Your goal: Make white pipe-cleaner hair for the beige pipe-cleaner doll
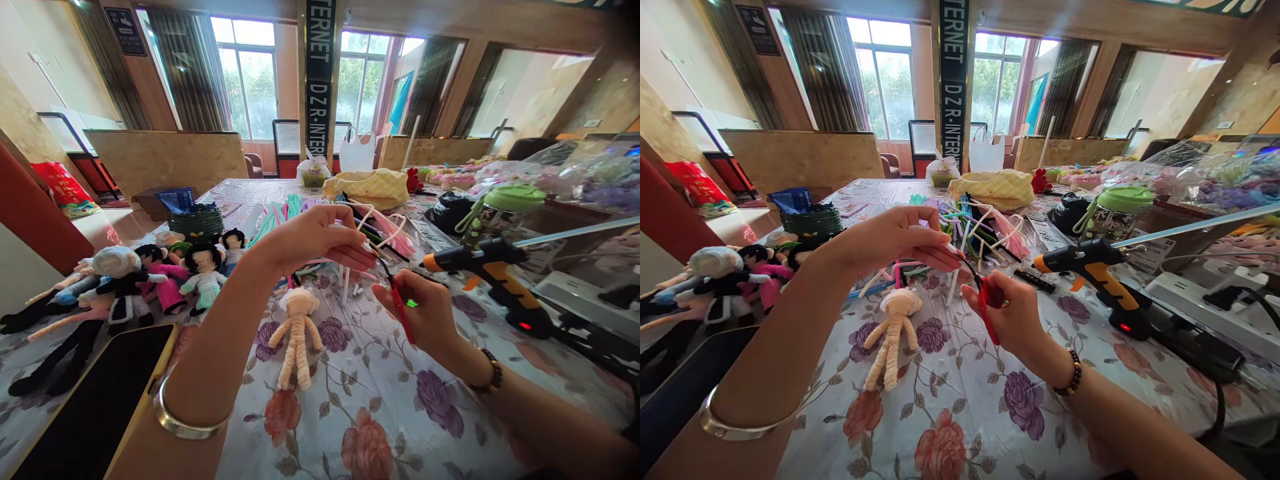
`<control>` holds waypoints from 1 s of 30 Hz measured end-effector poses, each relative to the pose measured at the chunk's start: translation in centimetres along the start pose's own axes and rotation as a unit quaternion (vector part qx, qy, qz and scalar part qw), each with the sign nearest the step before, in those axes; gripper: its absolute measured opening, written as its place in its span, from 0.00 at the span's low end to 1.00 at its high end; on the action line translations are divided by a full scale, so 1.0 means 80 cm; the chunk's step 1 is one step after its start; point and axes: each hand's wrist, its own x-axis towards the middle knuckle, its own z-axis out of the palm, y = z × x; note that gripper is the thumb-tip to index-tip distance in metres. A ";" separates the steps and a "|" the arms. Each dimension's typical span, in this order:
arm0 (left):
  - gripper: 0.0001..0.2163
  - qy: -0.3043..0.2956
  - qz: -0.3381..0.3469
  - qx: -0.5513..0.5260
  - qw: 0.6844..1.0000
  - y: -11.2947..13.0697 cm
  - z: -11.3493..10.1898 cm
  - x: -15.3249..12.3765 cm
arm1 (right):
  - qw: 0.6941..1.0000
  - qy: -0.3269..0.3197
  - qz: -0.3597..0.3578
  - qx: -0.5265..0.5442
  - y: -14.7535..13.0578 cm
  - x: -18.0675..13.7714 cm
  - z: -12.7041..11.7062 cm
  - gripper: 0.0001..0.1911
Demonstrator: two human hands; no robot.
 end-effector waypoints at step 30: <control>0.08 0.141 0.004 -0.036 0.989 -0.013 0.001 0.011 | 0.963 -0.082 0.163 0.197 0.018 0.002 0.008 0.25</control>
